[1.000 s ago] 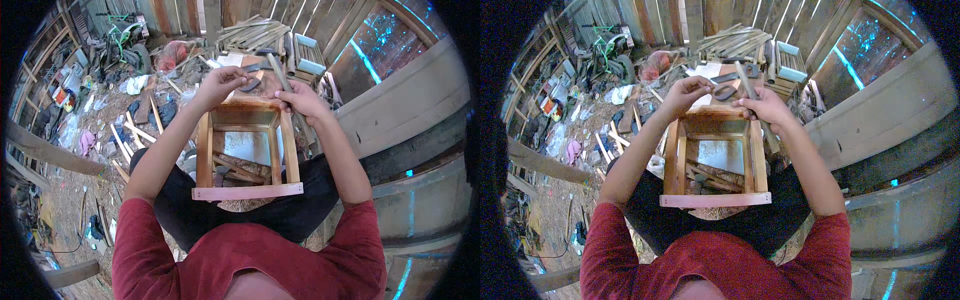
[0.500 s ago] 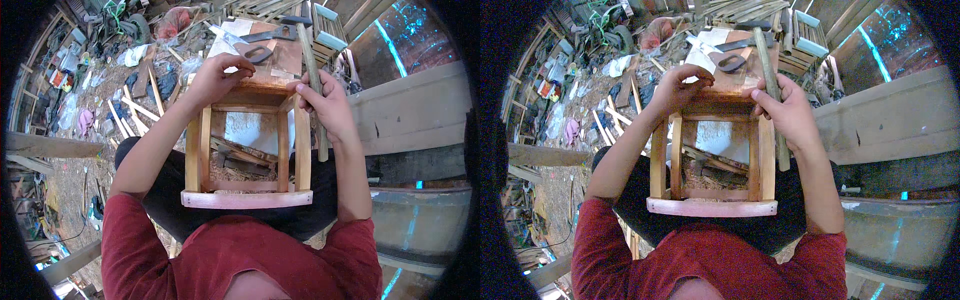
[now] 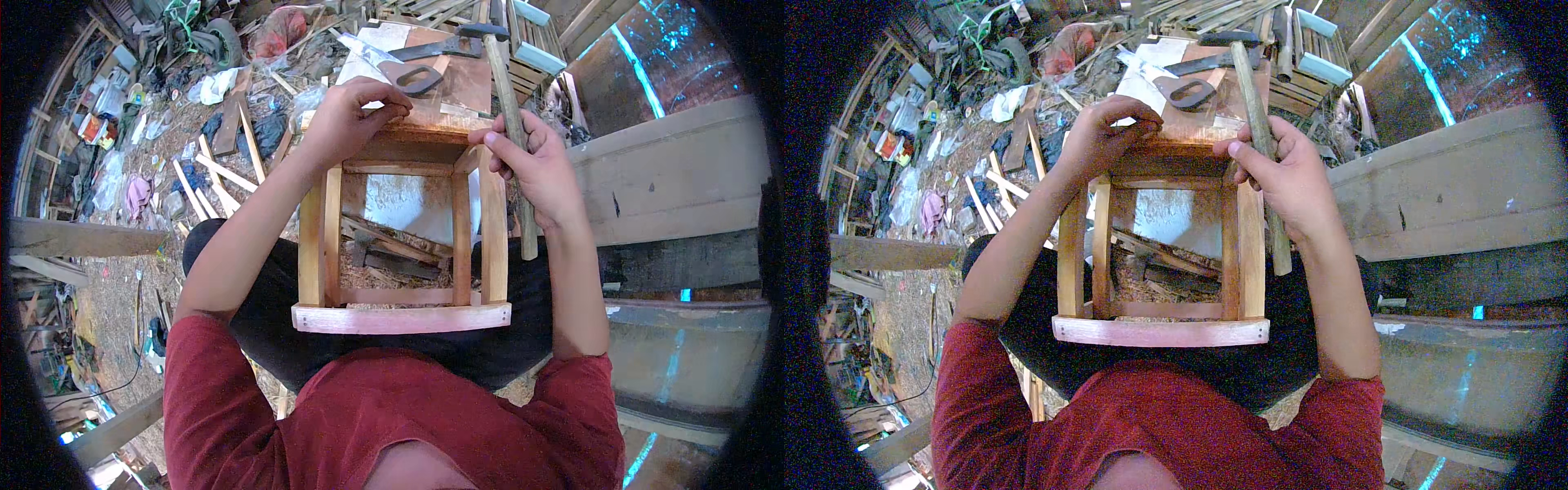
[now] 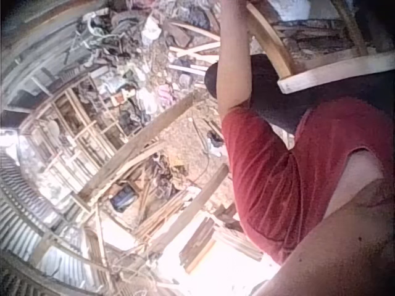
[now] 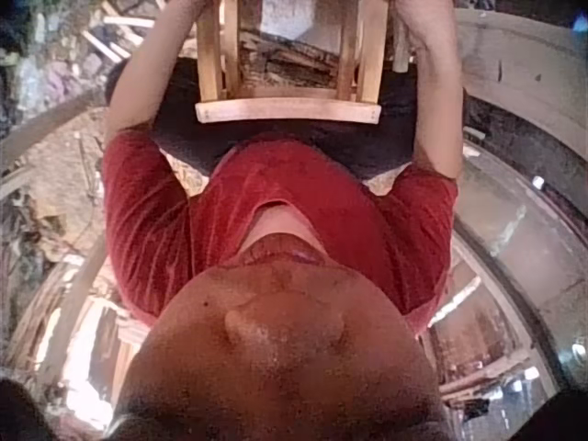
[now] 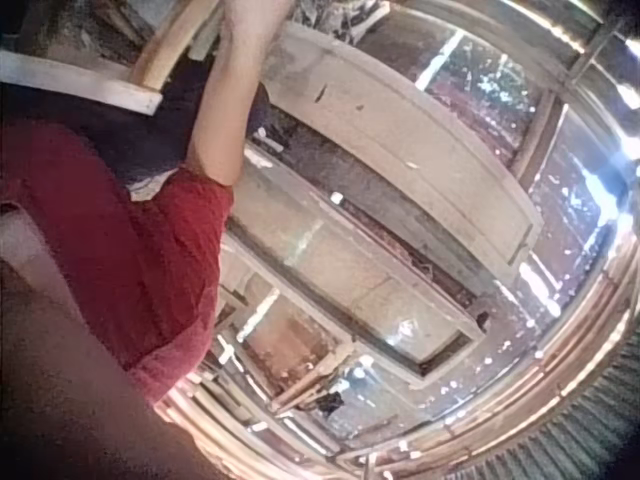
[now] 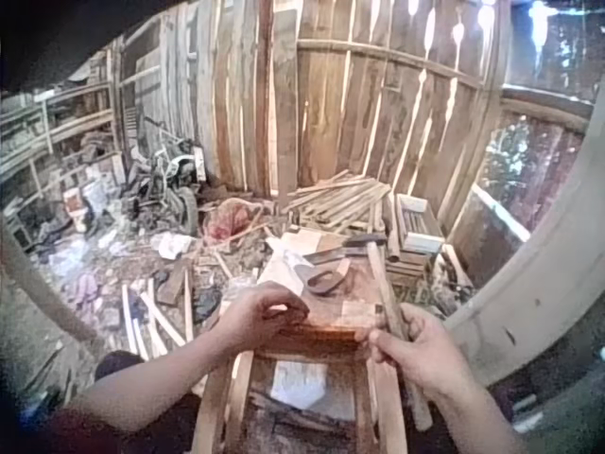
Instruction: Assemble a small wooden stool or frame by hammering pieces together.
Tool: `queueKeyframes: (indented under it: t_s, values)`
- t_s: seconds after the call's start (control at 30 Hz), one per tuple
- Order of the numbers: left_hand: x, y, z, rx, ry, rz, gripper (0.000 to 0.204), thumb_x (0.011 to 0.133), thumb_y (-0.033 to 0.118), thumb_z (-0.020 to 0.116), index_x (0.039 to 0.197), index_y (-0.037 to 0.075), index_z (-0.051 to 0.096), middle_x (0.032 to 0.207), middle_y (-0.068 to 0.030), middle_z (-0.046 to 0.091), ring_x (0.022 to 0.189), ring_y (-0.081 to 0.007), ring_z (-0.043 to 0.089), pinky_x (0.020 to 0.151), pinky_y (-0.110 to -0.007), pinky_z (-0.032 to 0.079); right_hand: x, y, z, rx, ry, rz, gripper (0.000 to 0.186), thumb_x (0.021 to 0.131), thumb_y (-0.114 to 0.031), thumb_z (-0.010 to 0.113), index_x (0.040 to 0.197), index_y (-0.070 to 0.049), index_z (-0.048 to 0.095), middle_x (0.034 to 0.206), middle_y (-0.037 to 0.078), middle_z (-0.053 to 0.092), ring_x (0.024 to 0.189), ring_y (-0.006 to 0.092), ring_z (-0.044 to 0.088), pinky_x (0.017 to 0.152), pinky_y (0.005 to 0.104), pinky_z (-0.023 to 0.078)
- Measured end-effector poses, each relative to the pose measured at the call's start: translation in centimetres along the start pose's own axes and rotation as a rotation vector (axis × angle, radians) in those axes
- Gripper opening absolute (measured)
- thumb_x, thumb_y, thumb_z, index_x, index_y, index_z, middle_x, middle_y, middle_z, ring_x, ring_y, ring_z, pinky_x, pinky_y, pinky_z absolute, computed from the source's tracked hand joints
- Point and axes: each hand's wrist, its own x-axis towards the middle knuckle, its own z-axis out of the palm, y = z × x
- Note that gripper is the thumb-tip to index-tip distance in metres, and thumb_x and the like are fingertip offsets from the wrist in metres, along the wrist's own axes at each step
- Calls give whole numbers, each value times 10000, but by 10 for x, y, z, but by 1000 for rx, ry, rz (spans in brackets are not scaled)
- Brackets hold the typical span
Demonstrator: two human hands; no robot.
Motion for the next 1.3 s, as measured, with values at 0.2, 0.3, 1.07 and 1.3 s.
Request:
queueKeyframes:
  t_s: [0.2,0.3,1.07,1.3]
  values:
    - [-1,1,0,-3,20,4,135,948,88,787,1080,86,812,1038,-89,798,1022,-255,757,900,-380,610,-2,3,-1,8,-14,-3,130,1017,-84,723,1126,-61,656,1043,60,817,721,69,653,626,234,484]
    - [-1,2,0,-6,20,-7,124,943,94,797,1066,84,814,1028,-77,797,1009,-236,762,898,-368,605,-2,4,0,-2,-11,14,130,1015,-80,727,1121,-58,658,1040,61,818,725,67,654,625,235,486]
    - [-4,3,-1,-255,2,-108,506,925,-16,806,1257,93,440,963,-75,780,969,-165,751,792,-340,646,-44,7,12,-113,116,-6,244,1134,-213,592,1319,-55,577,819,-19,562,593,57,465,487,242,359]
    - [-4,-1,1,-239,4,-75,503,926,-9,808,1238,81,423,957,-86,792,949,-188,768,765,-352,641,-65,2,8,-75,-45,130,177,1115,-171,614,1255,-83,549,845,-3,605,618,46,542,499,224,385]
